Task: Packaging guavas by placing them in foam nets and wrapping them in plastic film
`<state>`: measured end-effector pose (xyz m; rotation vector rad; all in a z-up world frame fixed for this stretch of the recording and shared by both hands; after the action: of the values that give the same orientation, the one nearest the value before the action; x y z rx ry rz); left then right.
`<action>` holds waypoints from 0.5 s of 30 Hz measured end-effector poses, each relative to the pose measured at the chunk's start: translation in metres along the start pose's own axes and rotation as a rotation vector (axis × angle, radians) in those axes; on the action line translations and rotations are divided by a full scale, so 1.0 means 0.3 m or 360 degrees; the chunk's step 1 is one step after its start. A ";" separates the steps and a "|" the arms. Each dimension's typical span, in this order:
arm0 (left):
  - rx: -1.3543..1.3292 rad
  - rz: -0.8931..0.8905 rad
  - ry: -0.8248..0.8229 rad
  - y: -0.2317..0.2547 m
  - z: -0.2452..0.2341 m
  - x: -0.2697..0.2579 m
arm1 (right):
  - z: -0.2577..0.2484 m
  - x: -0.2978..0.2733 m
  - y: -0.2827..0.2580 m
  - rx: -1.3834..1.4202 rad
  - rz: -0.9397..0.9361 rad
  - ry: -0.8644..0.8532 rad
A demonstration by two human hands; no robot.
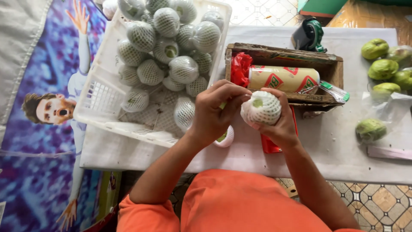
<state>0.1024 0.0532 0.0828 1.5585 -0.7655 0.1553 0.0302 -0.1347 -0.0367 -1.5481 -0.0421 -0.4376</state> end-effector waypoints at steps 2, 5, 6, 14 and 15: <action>-0.0077 -0.0019 -0.0106 -0.001 0.013 0.017 | -0.002 -0.006 -0.040 -0.0088 -0.0095 0.0031; -0.0014 -0.0020 -0.0316 0.024 0.024 0.041 | -0.019 -0.018 -0.079 -0.0236 -0.0219 0.0053; 0.0125 -0.0014 -0.0421 0.034 0.031 0.043 | -0.025 -0.025 -0.086 -0.0294 -0.0234 0.0046; 0.0667 0.0018 -0.0729 0.035 0.115 0.033 | -0.003 -0.022 -0.182 -0.0507 -0.0403 0.0052; 0.0724 0.0067 -0.0791 0.018 0.140 0.021 | 0.001 -0.024 -0.190 -0.0567 -0.0404 0.0068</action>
<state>0.0900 0.0123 0.0837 2.0488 -1.2130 -0.0364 0.0066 -0.1303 0.0154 -1.8918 -0.1346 -0.7083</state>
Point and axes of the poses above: each hand's wrist, its own x-axis towards the middle knuckle, its own z-axis out of the palm, y = z × x, the point moved 8 cm from there along x, towards the middle knuckle, and after that the axes turned 1 degree about x, right-handed, at the moved point
